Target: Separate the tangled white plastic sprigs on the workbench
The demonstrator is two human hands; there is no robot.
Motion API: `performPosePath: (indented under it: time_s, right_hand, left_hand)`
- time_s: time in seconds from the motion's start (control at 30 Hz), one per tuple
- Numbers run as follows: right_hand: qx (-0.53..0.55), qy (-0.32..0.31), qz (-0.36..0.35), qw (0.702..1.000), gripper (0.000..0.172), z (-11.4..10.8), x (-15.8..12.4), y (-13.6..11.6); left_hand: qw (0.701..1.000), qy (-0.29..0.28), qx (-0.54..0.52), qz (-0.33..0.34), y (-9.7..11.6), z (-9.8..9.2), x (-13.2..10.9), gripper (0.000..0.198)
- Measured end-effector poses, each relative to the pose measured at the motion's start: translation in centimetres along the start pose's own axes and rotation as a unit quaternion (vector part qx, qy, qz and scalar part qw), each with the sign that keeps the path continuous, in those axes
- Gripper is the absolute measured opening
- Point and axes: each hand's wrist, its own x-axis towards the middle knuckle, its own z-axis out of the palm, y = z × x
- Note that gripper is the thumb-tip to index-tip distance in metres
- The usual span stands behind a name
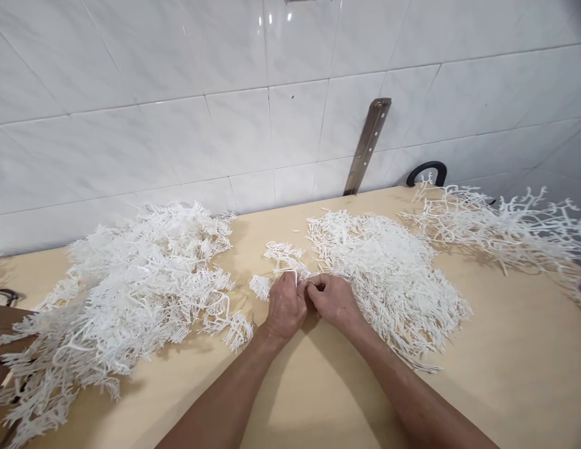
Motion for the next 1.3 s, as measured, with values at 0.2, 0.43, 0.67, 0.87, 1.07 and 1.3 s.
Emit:
performPosePath:
  time_s: [0.2,0.43,0.67,0.87,1.07,1.3]
  right_hand:
    - [0.068,-0.018,0.012,0.997,0.02,-0.2,0.7,1.0]
    - [0.149,-0.128,-0.05,0.979,0.021,-2.8,0.3,2.2]
    - [-0.076,0.237,-0.089,0.965,0.013,-6.6,0.4,2.2]
    - [-0.034,0.333,-0.201,0.921,0.023,-6.3,-0.7,0.9]
    - [0.047,0.042,-0.121,0.991,0.031,-2.2,-1.3,-0.3]
    - [0.111,0.003,-0.035,0.993,0.03,-1.2,-1.0,-0.1]
  left_hand:
    - [0.992,-0.002,-0.123,-0.034,0.2,-0.6,0.3,0.022]
    - [0.936,0.005,-0.313,-0.16,-0.1,-1.0,1.2,0.037]
    - [0.903,-0.017,-0.373,-0.212,0.5,-1.4,1.4,0.04]
    - [0.895,-0.041,-0.387,-0.219,0.6,-1.7,1.4,0.041]
    - [0.922,-0.032,-0.337,-0.187,0.2,-1.5,1.3,0.038]
    - [0.931,-0.032,-0.32,-0.174,0.5,-1.6,1.1,0.035]
